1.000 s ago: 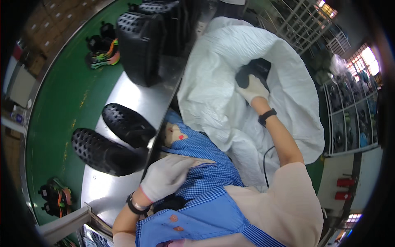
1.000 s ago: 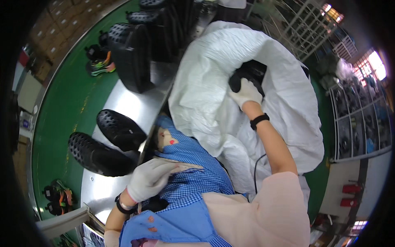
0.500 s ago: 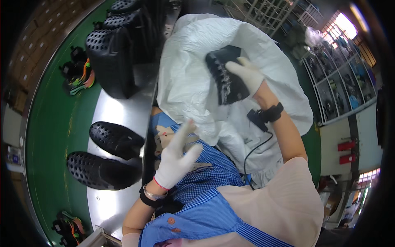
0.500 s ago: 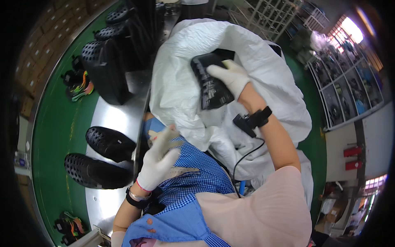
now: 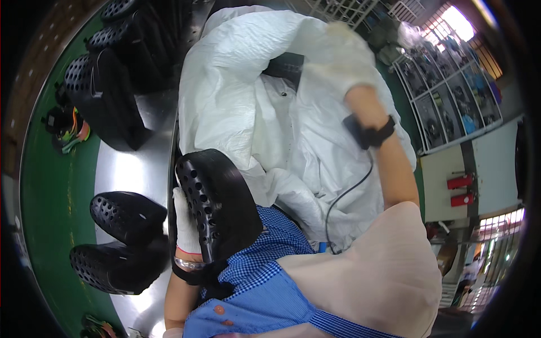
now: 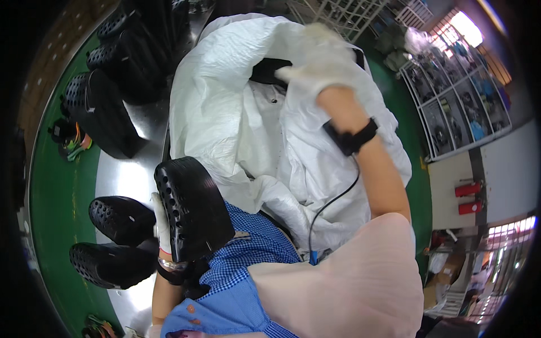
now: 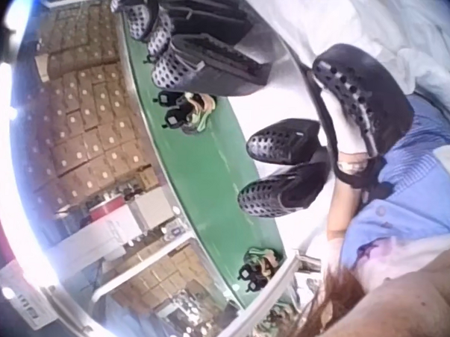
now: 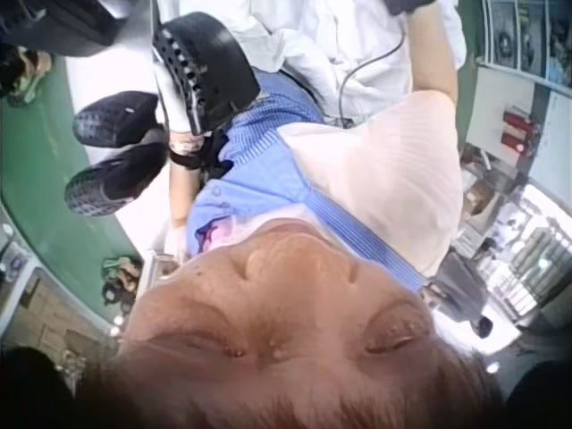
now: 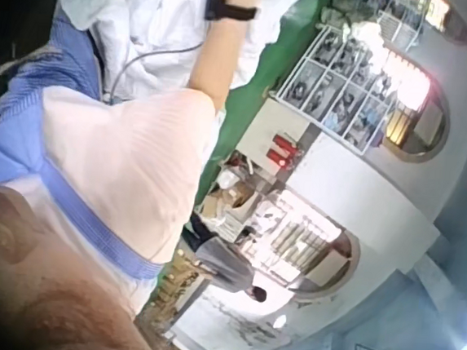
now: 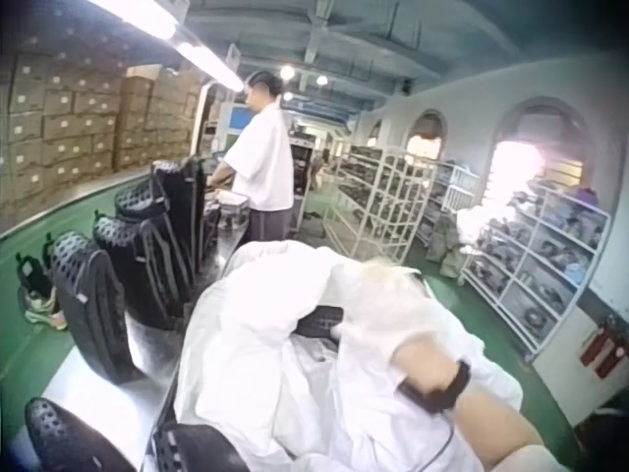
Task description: The worker is assembling shoe components on a factory production line, specifically inserting internal plastic structural components into shoe uppers.
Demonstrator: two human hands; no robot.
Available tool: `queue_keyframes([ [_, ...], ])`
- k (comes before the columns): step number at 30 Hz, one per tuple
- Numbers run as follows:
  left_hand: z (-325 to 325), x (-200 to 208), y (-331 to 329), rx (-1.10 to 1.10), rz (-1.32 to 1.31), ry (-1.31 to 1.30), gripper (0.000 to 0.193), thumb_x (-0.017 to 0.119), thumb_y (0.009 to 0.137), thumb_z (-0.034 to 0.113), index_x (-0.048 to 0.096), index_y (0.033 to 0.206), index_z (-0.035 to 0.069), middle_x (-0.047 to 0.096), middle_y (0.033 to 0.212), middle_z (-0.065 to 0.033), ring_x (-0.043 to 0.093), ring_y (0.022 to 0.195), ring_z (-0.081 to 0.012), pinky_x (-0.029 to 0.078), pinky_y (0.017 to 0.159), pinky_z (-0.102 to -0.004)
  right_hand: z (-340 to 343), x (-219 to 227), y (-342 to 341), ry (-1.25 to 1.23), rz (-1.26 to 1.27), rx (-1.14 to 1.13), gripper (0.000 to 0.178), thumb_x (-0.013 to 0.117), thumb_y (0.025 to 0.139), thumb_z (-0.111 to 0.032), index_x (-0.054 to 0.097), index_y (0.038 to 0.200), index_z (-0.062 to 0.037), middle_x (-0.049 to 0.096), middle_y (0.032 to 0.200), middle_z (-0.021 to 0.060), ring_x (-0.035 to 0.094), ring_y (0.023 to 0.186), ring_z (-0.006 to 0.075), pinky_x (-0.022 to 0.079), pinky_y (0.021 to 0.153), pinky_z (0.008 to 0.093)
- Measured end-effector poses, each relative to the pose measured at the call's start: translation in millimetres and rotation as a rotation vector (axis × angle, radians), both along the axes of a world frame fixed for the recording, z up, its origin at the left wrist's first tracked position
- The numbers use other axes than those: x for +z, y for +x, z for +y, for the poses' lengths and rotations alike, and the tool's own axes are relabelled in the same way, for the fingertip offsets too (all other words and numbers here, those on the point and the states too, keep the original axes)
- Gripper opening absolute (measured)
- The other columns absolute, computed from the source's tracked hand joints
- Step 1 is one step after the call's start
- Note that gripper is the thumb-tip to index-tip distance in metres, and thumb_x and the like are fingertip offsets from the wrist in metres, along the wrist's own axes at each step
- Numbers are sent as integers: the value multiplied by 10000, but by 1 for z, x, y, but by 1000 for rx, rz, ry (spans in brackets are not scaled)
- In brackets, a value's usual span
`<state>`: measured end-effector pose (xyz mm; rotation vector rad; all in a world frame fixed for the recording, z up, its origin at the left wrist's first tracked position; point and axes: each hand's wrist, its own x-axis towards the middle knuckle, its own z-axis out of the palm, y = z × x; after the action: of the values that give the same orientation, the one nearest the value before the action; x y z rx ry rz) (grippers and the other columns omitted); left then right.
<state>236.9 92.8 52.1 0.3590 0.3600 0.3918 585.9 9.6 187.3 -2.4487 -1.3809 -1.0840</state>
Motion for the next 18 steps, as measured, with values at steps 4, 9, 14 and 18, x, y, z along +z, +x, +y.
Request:
queue_keyframes([
  [4, 1, 5, 5, -52, 42, 99, 632, 427, 979, 580, 486, 1377, 93, 595, 1290, -91, 580, 1173, -239, 454, 1036, -400, 5, -22, 81, -122, 417, -475, 568, 622, 803, -416, 603, 1254, -70, 604, 1268, 208, 582, 1170, 347, 468, 980, 410],
  [9, 5, 8, 20, -70, -11, -47, 542, 453, 1003, 466, 482, 1363, 63, 629, 1223, -113, 656, 1043, -206, 550, 894, -343, -26, -51, 189, 22, 760, -319, 423, 524, 893, -340, 670, 1114, -10, 697, 1088, 176, 668, 968, 286, 498, 831, 401],
  [14, 12, 11, 31, -106, -51, -114, 521, 474, 1001, 452, 518, 1328, 49, 644, 1196, -106, 641, 1066, -196, 531, 926, -355, -68, 62, 264, 2, 546, -366, 514, 519, 899, -396, 669, 1112, 47, 693, 1093, 209, 660, 1005, 296, 492, 847, 391],
  [18, 16, 13, 52, -180, -36, -86, 523, 528, 975, 468, 563, 1264, 34, 677, 1106, -101, 674, 956, -180, 553, 857, -320, -88, 158, 229, 368, 646, -260, 505, 546, 908, -388, 662, 1112, 59, 692, 1099, 167, 657, 974, 249, 500, 849, 369],
])
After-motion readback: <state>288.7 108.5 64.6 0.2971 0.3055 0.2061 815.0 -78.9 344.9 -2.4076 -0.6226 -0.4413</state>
